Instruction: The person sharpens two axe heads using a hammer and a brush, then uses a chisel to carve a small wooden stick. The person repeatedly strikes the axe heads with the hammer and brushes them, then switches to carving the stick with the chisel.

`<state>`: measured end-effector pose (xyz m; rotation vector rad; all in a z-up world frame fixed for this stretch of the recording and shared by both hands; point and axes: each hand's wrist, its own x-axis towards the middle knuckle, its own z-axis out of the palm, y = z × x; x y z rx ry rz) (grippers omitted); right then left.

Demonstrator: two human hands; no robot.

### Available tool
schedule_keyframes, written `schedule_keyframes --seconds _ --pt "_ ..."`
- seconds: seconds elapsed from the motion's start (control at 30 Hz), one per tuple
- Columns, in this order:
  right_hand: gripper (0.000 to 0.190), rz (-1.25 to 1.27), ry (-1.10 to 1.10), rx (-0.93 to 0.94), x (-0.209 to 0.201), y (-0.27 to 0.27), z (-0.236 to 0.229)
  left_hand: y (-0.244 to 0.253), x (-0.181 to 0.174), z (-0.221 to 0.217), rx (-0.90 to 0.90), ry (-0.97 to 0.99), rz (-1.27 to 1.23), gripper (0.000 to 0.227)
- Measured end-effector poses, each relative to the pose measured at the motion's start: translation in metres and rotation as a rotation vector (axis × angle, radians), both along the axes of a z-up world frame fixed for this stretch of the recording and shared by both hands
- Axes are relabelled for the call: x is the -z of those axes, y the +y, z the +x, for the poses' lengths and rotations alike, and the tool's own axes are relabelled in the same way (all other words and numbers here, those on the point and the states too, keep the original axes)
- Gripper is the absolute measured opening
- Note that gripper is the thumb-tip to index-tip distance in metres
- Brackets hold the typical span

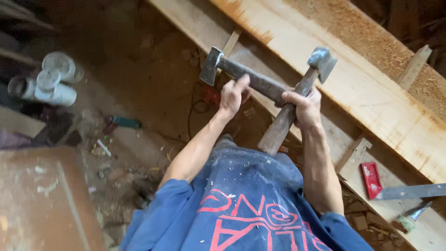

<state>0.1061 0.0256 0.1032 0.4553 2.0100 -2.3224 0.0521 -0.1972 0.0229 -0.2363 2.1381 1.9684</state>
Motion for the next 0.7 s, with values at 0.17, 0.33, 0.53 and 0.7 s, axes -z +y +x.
schedule_keyframes --seconds 0.17,0.33,0.53,0.7 --pt "0.036 -0.073 0.057 -0.071 -0.003 0.003 0.008 -0.006 -0.033 0.063 -0.127 1.062 -0.891 0.031" --pt "0.035 0.023 0.114 -0.117 0.009 -0.013 0.02 0.0 -0.023 0.026 0.331 0.995 -0.82 0.027" --pt "0.035 0.075 0.038 -0.126 0.02 -0.009 0.026 -0.026 0.021 -0.02 0.177 0.817 -0.659 0.018" --pt "0.043 -0.047 0.104 0.058 -0.003 0.003 0.033 -0.07 0.033 -0.046 0.077 0.876 -0.686 0.014"
